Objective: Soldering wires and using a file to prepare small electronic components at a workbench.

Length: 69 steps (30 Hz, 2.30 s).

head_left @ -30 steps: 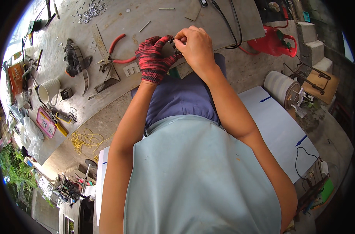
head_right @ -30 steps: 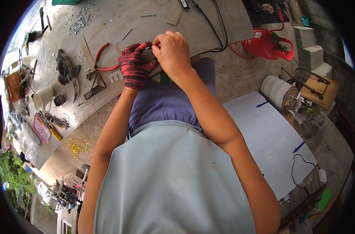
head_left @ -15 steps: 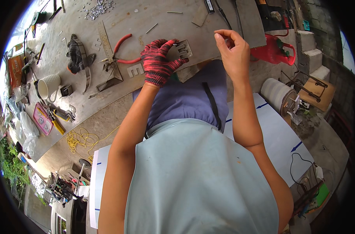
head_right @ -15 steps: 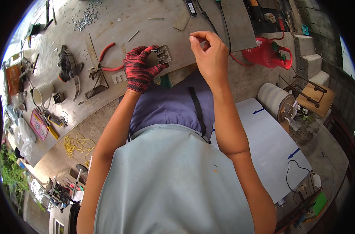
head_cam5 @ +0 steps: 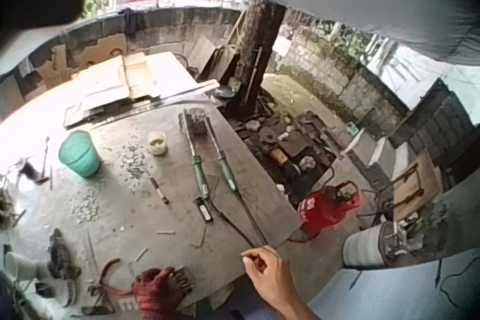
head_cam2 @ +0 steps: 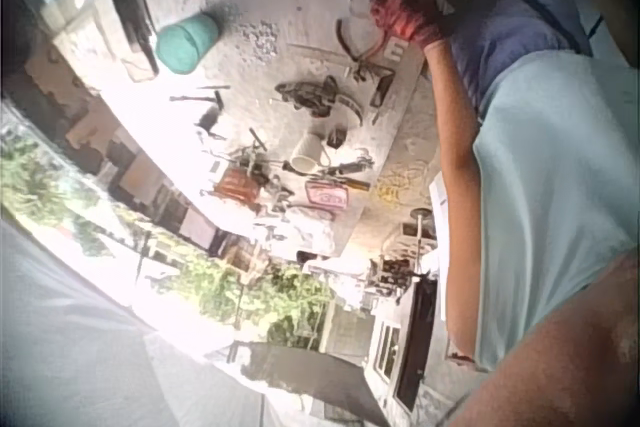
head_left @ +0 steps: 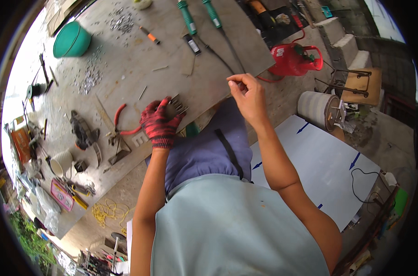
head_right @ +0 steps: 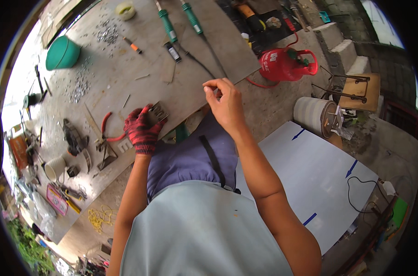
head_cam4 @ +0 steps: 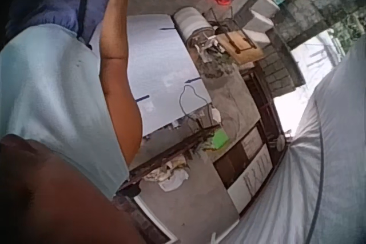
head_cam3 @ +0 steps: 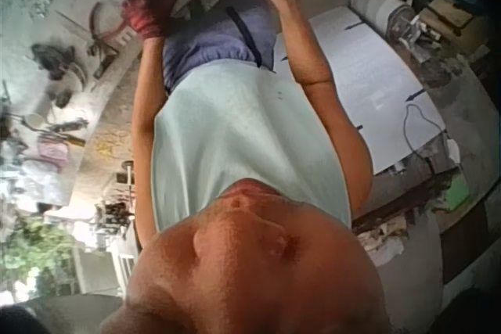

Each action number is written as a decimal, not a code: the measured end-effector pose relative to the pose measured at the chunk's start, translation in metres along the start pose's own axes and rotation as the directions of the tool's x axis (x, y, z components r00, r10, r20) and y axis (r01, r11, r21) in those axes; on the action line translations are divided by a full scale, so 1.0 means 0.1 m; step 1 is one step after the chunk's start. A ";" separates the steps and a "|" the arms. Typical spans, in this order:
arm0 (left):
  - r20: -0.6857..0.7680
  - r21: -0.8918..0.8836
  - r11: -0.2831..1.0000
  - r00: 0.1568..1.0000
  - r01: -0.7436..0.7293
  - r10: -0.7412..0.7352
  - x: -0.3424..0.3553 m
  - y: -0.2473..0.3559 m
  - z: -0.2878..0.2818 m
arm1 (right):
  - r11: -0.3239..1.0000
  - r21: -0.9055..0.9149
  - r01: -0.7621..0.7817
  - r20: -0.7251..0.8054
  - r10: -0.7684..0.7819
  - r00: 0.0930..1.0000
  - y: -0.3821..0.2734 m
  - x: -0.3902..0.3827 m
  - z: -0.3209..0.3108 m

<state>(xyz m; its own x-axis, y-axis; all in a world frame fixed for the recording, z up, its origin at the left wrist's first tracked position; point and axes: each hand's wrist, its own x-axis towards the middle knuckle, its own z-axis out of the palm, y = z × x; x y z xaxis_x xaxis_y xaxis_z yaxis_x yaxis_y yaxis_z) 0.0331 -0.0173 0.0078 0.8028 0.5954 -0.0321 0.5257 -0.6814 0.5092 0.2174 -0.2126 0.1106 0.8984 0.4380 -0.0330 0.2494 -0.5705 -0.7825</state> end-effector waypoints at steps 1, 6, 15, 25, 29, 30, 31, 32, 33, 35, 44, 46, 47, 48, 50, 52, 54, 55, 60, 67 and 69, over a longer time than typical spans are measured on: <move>-0.018 0.013 1.000 1.000 0.014 -0.013 -0.01 0.00 -0.02 | 1.000 0.024 0.015 -0.018 -0.014 1.000 0.03 0.05 -0.01; -0.076 0.007 0.999 0.996 -0.046 0.046 -0.05 -0.08 0.13 | 1.000 -0.009 0.017 -0.180 -0.018 0.983 0.31 0.48 -0.53; 0.007 -0.026 0.999 1.000 -0.025 0.025 -0.15 -0.30 0.03 | 0.971 -0.240 -0.011 -0.414 -0.092 0.905 2.10 2.59 -1.39; 0.122 0.065 0.998 0.993 -0.002 -0.006 -0.20 -0.23 -0.04 | 0.736 -0.663 -0.137 -0.415 -0.209 0.885 3.32 4.84 -1.78; 0.207 0.119 0.991 0.975 0.059 -0.083 -0.22 -0.26 -0.07 | 0.687 -0.693 -0.221 -0.327 -0.025 0.945 3.59 5.20 -1.83; 0.209 0.120 0.990 0.973 0.069 -0.093 -0.19 -0.24 -0.06 | 0.695 -0.683 -0.224 -0.311 0.000 0.950 3.68 5.29 -1.87; 0.210 0.124 0.991 0.975 0.052 -0.077 -0.15 -0.18 -0.10 | 0.709 -0.671 -0.218 -0.289 0.021 0.957 3.68 5.38 -1.84; 0.213 0.127 0.991 0.975 0.033 -0.060 -0.12 -0.13 -0.12 | 0.745 -0.630 -0.219 -0.309 0.018 0.951 3.69 5.45 -1.80; 0.209 0.132 0.990 0.975 0.048 -0.075 -0.11 -0.11 -0.14 | 0.749 -0.630 -0.206 -0.296 0.015 0.955 3.70 5.50 -1.79; 0.200 0.125 0.990 0.975 0.067 -0.091 -0.11 -0.13 -0.13 | 0.772 -0.611 -0.178 -0.269 0.009 0.963 3.78 5.58 -1.79; 0.177 0.092 0.989 0.975 0.119 -0.134 -0.32 -0.23 -0.06 | 0.845 -0.523 -0.111 -0.419 -0.141 0.897 3.64 5.52 -1.74; 0.190 0.119 0.989 0.976 0.086 -0.108 -0.30 -0.24 -0.04 | 0.840 -0.535 -0.084 -0.452 -0.201 0.869 3.66 5.52 -1.81; 0.204 0.160 0.985 0.974 0.065 -0.098 -0.36 -0.20 -0.11 | 0.846 -0.527 -0.080 -0.460 -0.204 0.864 3.46 5.47 -1.80; 0.200 0.098 0.989 0.971 0.114 -0.132 -0.36 -0.20 -0.07 | 0.856 -0.516 -0.016 -0.483 -0.276 0.831 3.35 5.46 -1.83; 0.205 0.118 0.988 0.971 0.098 -0.121 -0.27 -0.13 -0.11 | 0.988 -0.156 0.023 -0.389 -0.082 0.918 2.80 5.15 -1.94; 0.153 0.041 0.999 0.988 0.023 -0.029 -0.11 -0.14 -0.06 | 0.995 -0.071 0.074 -0.343 -0.094 0.935 2.48 4.66 -2.12; 0.112 -0.046 0.999 0.993 0.028 -0.023 -0.02 -0.14 0.00 | 0.995 -0.081 0.063 -0.194 -0.078 0.978 1.90 3.91 -2.21; 0.109 -0.047 0.999 0.994 0.005 0.000 0.00 -0.14 0.01 | 0.990 -0.096 0.105 -0.126 -0.116 0.985 1.57 3.42 -2.17; 0.008 -0.019 0.996 0.997 -0.081 0.082 -0.08 -0.19 0.03 | 0.974 0.185 -0.132 0.088 0.117 0.989 0.34 1.04 -1.15; 0.048 -0.148 0.987 0.997 -0.060 0.068 -0.02 -0.18 -0.05 | 0.998 -0.031 -0.048 0.330 0.056 0.942 -0.44 -0.99 -0.29; 0.040 -0.170 0.984 0.998 -0.049 0.056 0.00 -0.14 -0.05 | 0.997 -0.063 0.046 0.336 -0.022 0.942 -0.45 -1.17 -0.15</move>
<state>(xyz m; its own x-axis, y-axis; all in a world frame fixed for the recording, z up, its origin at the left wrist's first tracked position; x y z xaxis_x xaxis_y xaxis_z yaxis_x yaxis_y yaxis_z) 0.0241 -0.0053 0.0048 0.8416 0.5389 -0.0376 0.4306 -0.6271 0.6491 0.1071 -0.2487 0.1590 0.7191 0.6584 -0.2222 0.3130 -0.5923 -0.7424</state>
